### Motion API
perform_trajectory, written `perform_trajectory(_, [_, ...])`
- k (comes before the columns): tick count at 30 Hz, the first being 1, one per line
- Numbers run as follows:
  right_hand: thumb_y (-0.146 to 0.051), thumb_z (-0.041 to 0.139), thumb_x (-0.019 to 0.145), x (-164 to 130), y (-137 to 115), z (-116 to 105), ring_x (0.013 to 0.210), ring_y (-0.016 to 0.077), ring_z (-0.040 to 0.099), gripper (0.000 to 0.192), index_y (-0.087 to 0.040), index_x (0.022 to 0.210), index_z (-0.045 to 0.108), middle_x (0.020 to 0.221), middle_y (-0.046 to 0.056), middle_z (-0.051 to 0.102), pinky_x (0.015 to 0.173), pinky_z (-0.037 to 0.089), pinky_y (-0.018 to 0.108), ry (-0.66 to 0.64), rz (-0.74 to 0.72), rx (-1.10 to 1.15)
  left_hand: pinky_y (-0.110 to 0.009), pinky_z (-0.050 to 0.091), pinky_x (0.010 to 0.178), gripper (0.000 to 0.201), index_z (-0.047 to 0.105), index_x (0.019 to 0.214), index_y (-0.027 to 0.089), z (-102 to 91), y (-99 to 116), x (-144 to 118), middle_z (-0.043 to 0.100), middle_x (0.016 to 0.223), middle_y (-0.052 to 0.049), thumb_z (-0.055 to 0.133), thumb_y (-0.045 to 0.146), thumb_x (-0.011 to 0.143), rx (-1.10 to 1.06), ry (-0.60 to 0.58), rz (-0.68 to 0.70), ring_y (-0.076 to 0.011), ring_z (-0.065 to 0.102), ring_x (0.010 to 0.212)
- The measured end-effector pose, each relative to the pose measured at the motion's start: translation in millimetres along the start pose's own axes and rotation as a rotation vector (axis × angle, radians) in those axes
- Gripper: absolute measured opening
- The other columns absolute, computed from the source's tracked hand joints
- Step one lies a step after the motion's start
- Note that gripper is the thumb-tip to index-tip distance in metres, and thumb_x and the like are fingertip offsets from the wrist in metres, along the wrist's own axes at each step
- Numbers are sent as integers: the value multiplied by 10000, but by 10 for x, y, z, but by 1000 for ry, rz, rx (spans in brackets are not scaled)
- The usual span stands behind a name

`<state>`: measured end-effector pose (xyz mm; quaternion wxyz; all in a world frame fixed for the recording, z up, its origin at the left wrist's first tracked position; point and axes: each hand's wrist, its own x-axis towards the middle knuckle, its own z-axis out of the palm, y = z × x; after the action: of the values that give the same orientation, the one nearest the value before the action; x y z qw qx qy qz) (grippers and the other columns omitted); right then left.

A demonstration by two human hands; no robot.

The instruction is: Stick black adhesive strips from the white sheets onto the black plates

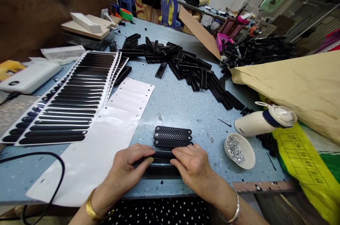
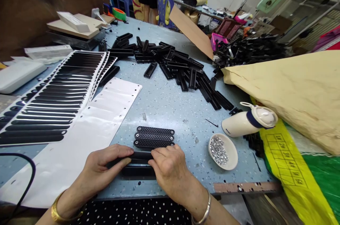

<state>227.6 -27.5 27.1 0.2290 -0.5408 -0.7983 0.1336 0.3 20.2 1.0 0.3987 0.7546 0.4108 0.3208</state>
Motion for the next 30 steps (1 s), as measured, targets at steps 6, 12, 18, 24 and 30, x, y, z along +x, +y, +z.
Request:
perform_trajectory(6, [-191,611,905,-17,25,23,774,234,674,142,-187,1001,715,922,36,755,669,396,389,-13,14,16,-350,582,783,229,708,1038,185,1,23,-1,760,941,-58,614,237,836,67,23,-89,-205,715,845])
perform_trajectory(12, [-178,619,895,-21,21,34,769,231,671,143,-180,993,722,924,41,757,676,396,380,20,10,28,-341,556,698,201,687,938,178,65,118,78,726,828,-41,651,327,808,157,-8,-133,-199,682,755])
perform_trajectory(18, [-186,627,888,-30,23,42,749,214,670,135,-195,969,734,907,27,760,667,394,366,50,22,45,-316,492,619,214,650,746,187,143,104,148,650,705,-24,588,355,863,211,-36,-104,-182,615,674])
perform_trajectory(24, [-205,646,887,-22,32,58,770,212,677,129,-200,981,735,933,13,764,681,395,365,54,34,54,-309,477,652,263,648,725,190,153,94,156,639,710,-23,507,299,918,194,-36,-88,-169,606,691])
perform_trajectory(30, [-231,644,901,-50,59,62,775,211,677,145,-198,1012,731,939,17,766,687,394,359,64,42,72,-306,481,667,265,660,746,190,138,88,164,648,724,-22,503,304,926,173,-41,-84,-167,616,705])
